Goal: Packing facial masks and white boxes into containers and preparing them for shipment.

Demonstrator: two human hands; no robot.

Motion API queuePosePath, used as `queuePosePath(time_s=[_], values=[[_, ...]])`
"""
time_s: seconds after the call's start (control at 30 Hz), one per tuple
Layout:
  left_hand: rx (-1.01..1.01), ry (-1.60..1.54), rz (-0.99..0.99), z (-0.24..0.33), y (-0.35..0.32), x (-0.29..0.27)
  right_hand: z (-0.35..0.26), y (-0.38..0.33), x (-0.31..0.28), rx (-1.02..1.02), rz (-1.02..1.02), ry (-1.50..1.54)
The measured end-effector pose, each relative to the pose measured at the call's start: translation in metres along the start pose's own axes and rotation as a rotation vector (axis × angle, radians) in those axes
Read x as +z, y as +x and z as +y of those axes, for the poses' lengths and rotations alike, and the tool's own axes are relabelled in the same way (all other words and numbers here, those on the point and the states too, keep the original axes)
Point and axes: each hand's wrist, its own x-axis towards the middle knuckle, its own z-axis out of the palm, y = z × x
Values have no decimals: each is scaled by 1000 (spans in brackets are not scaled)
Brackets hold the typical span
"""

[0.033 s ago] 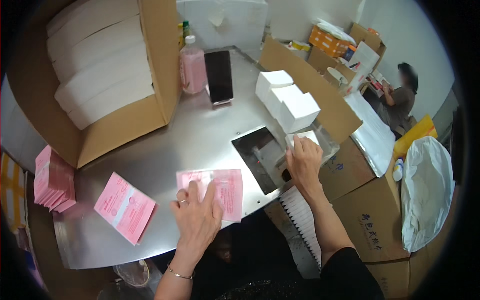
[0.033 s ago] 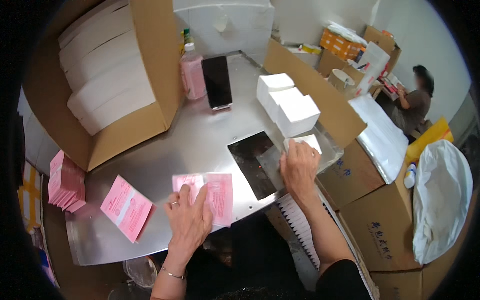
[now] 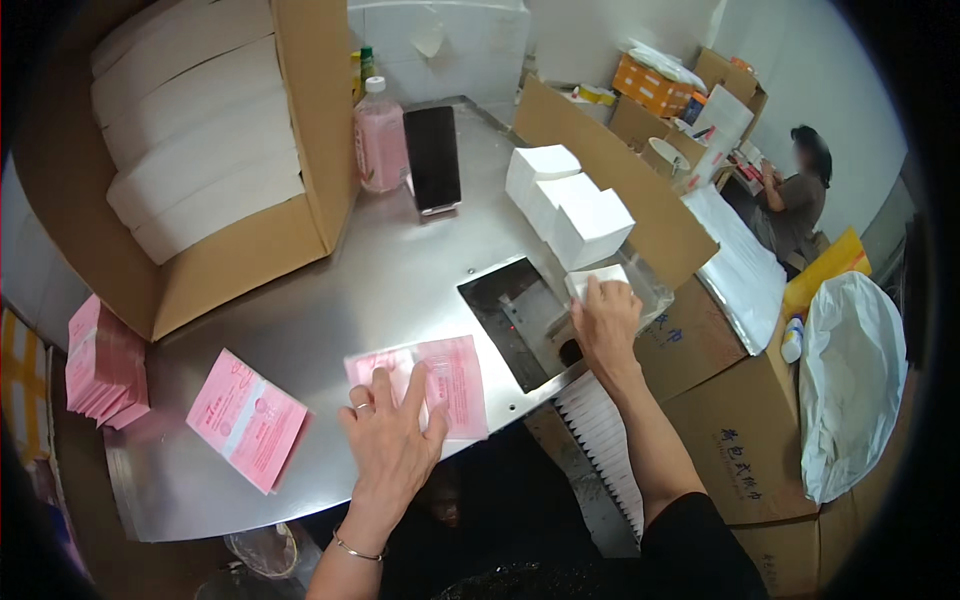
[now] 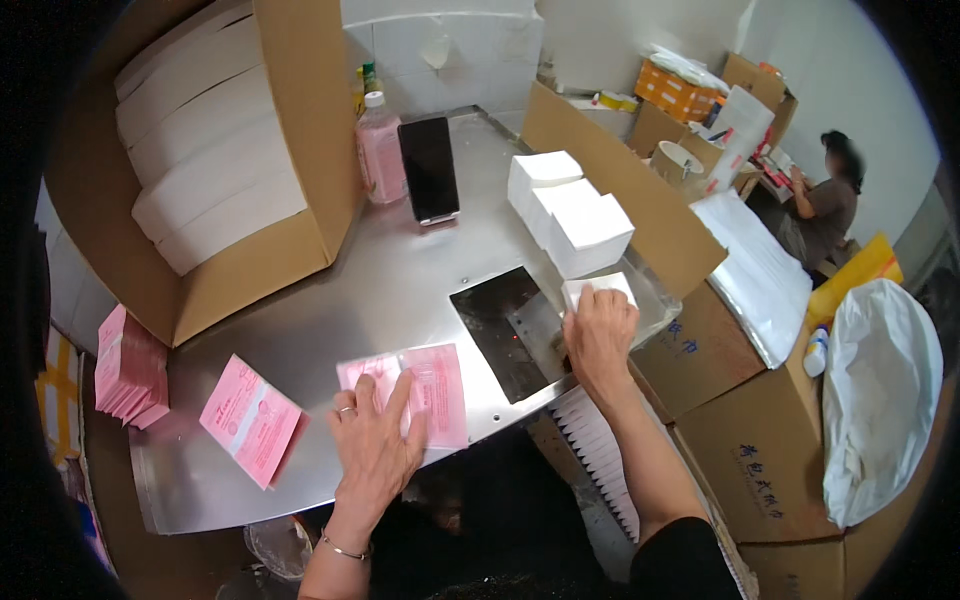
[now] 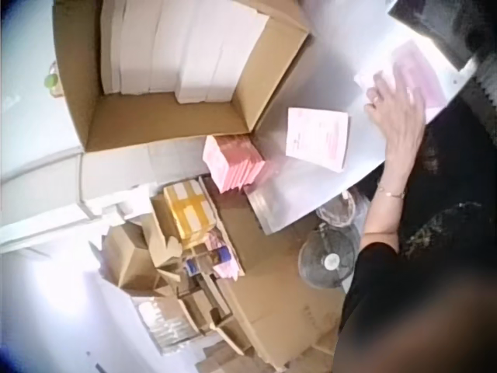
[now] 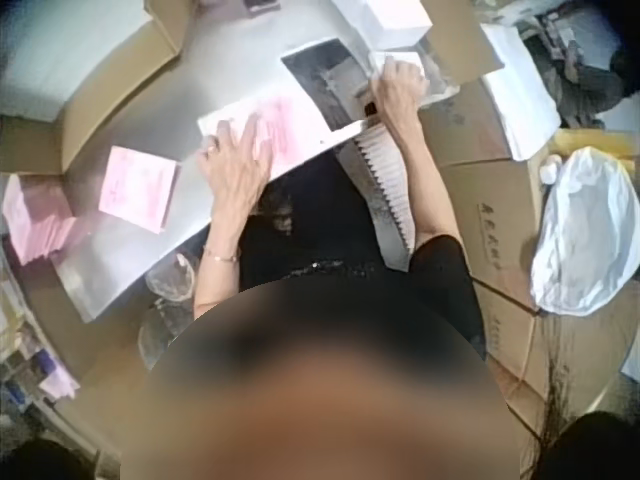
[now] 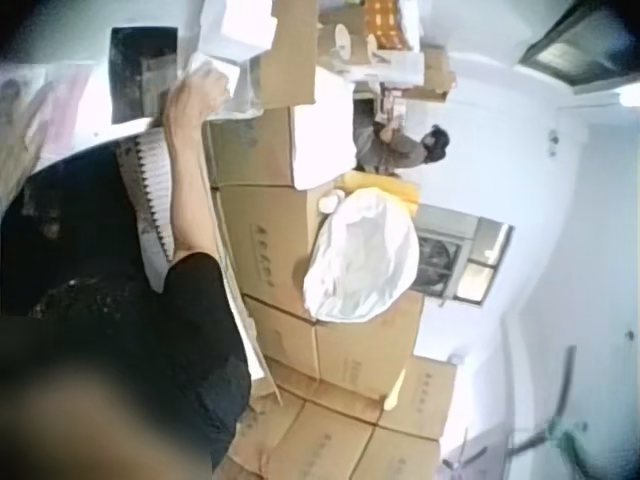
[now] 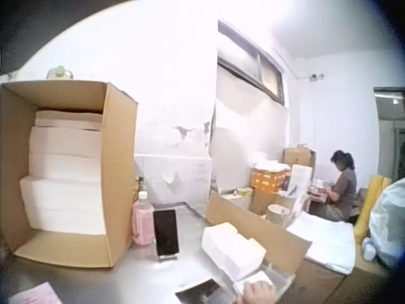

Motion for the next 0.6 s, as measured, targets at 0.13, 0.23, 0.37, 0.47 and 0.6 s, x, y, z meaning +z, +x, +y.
queuePosePath(time_s=[0.13, 0.23, 0.37, 0.47, 0.6], values=[[-14, 35, 34, 3, 3, -7, 34, -17, 19, 129, -218, 10], [1, 96, 23, -9, 11, -13, 40, -11, 17, 196, -273, 115], [-87, 84, -76, -5, 6, -9, 39, -13, 12, 128, -207, 226], [42, 67, -69, 8, 2, -9, 46, -17, 14, 72, -61, 208], [176, -259, -139, 7, -3, -10, -37, -23, -11, -171, -75, 562]])
